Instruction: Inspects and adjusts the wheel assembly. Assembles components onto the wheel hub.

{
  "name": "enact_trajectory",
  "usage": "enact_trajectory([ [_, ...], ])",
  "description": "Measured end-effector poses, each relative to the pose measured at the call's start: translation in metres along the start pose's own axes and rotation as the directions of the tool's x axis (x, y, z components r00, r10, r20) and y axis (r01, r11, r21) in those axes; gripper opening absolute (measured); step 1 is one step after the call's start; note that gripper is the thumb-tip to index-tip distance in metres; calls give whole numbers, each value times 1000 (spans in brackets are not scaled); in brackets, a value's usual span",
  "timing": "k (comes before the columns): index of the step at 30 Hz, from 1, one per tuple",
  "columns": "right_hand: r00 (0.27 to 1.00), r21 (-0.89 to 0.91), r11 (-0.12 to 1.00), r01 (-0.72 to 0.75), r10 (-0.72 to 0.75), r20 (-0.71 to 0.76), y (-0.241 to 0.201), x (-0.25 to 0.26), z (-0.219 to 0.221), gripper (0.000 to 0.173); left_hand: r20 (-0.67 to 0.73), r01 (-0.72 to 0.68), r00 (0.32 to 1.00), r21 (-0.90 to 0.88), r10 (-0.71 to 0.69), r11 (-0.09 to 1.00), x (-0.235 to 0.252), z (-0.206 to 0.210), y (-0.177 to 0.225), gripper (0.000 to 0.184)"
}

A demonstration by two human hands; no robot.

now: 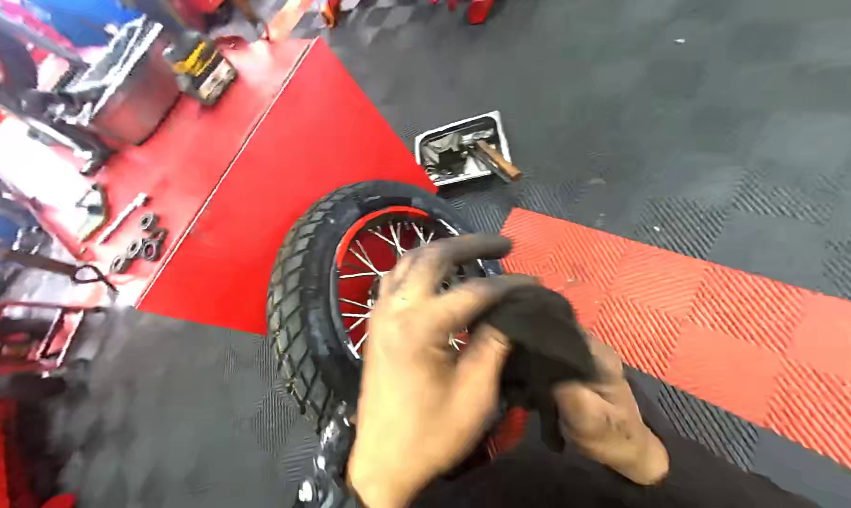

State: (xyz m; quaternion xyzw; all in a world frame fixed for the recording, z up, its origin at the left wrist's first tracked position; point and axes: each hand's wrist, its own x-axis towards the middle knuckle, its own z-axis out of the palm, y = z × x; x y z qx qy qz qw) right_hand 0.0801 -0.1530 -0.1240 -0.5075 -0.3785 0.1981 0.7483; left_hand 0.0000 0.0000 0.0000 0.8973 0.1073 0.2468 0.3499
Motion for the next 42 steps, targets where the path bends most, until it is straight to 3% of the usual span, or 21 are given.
enact_trajectory([
  [3, 959, -90, 962, -259, 245, -141, 8, -45, -37, 27, 18, 56, 998, 87, -57, 995, 1, -2, -19, 10],
  [6, 958, -271, 922, -276, 239, -162, 18, -53, -69, 25, 297, 94, 934, 329, -197, 940, 0, -12, -51, 18],
  [7, 956, -325, 902, -284, 241, -165, 25, -52, -79, 26, 303, 113, 918, 420, -256, 901, 1, -19, -63, 26],
  [10, 880, -218, 870, -442, 374, -293, 55, -45, -101, 19, -38, 342, 920, 562, -390, 753, 2, -63, -103, 45],
  [13, 874, -235, 863, -447, 364, -322, 96, -37, -97, 17, -341, 637, 770, 439, -539, 633, -20, -107, -156, 61],
  [16, 942, -416, 853, -315, 227, -249, 140, -13, -60, 23, -390, 823, 566, 324, -727, 466, -40, -103, -193, 76],
  [18, 956, -575, 769, -281, 276, -98, 161, 6, -22, 30, -397, 860, 504, 310, -767, 405, -42, -94, -201, 77],
  [21, 937, -742, 651, -160, 336, 92, 194, 19, 9, 35, -429, 876, 478, 304, -766, 375, -38, -91, -206, 74],
  [26, 891, -807, 588, 49, 340, 302, 198, 25, -15, 45, -432, 889, 453, 291, -780, 354, -36, -91, -208, 76],
  [30, 831, -876, 466, 125, 433, 349, 187, 39, -9, 53, -433, 893, 447, 263, -783, 364, -35, -91, -205, 76],
  [34, 794, -920, 392, 8, 557, 244, 169, 51, 7, 37, -432, 889, 455, 264, -779, 374, -33, -90, -204, 76],
  [36, 768, -904, 425, -52, 595, 236, 168, 60, 7, 33, -447, 890, 453, 271, -771, 366, -34, -90, -206, 76],
  [40, 767, -685, 700, -203, 548, 333, 187, 67, -12, 34, -448, 892, 447, 287, -774, 349, -34, -92, -211, 76],
  [42, 765, -674, 700, -235, 561, 316, 189, 65, -12, 36, -446, 891, 448, 293, -775, 346, -34, -93, -213, 76],
])
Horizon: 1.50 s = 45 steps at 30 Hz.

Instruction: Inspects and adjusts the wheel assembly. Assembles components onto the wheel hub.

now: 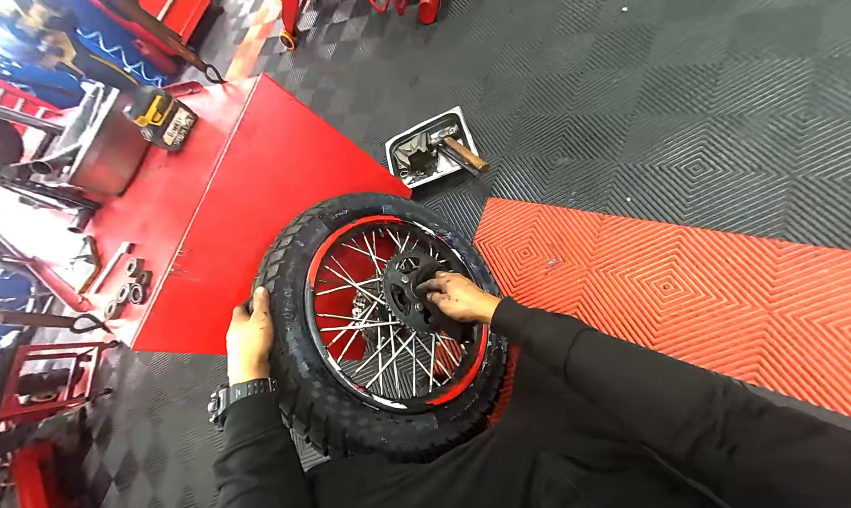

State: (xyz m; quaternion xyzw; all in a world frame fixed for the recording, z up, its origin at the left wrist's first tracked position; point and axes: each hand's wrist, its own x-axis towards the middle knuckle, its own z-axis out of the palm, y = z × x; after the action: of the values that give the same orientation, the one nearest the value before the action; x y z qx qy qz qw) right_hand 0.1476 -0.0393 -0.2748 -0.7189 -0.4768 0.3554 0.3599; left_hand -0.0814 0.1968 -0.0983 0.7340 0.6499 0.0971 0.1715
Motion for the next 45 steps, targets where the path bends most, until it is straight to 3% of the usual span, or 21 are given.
enact_trajectory([
  [4, 989, -353, 925, -144, 124, -78, -21, -17, 8, 48, 0, -2, 1000, 1, 2, 1000, -3, 1, 1, 76],
  [7, 987, -388, 908, -160, 141, -75, -35, -17, 8, 34, 34, 0, 999, -134, 5, 991, -1, -4, -2, 73],
  [9, 993, -263, 957, -121, 119, -22, -33, -16, -2, 31, 137, 30, 991, -317, 15, 948, 3, -9, -10, 71],
  [11, 989, 47, 992, -120, 124, -75, -14, -28, -16, 32, 272, 66, 960, -428, 59, 902, 8, -11, -23, 70],
  [13, 944, 217, 960, -180, 230, -235, 28, -38, -8, 34, 299, 73, 952, -442, 70, 894, 13, -12, -28, 64],
  [16, 846, 480, 836, -266, 441, -300, 70, -49, 21, 33, 247, 53, 968, -356, 39, 933, 13, -11, -21, 62],
  [23, 752, 782, 542, -309, 642, -148, 55, -24, 32, 37, 235, 30, 970, -344, 55, 939, -8, -20, 3, 70],
  [26, 727, 801, 496, -336, 677, -115, 55, -21, 24, 36, 209, 18, 977, -321, 52, 947, -15, -24, 8, 81],
  [29, 681, 790, 493, -364, 720, -136, 43, -22, 23, 36, 176, 0, 983, -285, 53, 959, -20, -28, 14, 90],
  [37, 741, 852, 460, -251, 657, -136, 23, 0, 41, 23, 140, -231, 958, -133, 249, 964, 0, -60, 50, 96],
  [40, 769, 790, 551, -269, 617, -168, 21, 22, 60, 28, 142, -319, 933, -97, 331, 943, 51, -56, 42, 95],
  [43, 815, 617, 731, -290, 527, -241, 33, 37, 77, 37, 113, -341, 936, 54, 334, 938, 93, -34, 34, 100],
  [45, 837, 524, 791, -315, 492, -240, 38, 44, 78, 38, 41, -338, 941, 78, 336, 938, 105, -19, 25, 93],
])
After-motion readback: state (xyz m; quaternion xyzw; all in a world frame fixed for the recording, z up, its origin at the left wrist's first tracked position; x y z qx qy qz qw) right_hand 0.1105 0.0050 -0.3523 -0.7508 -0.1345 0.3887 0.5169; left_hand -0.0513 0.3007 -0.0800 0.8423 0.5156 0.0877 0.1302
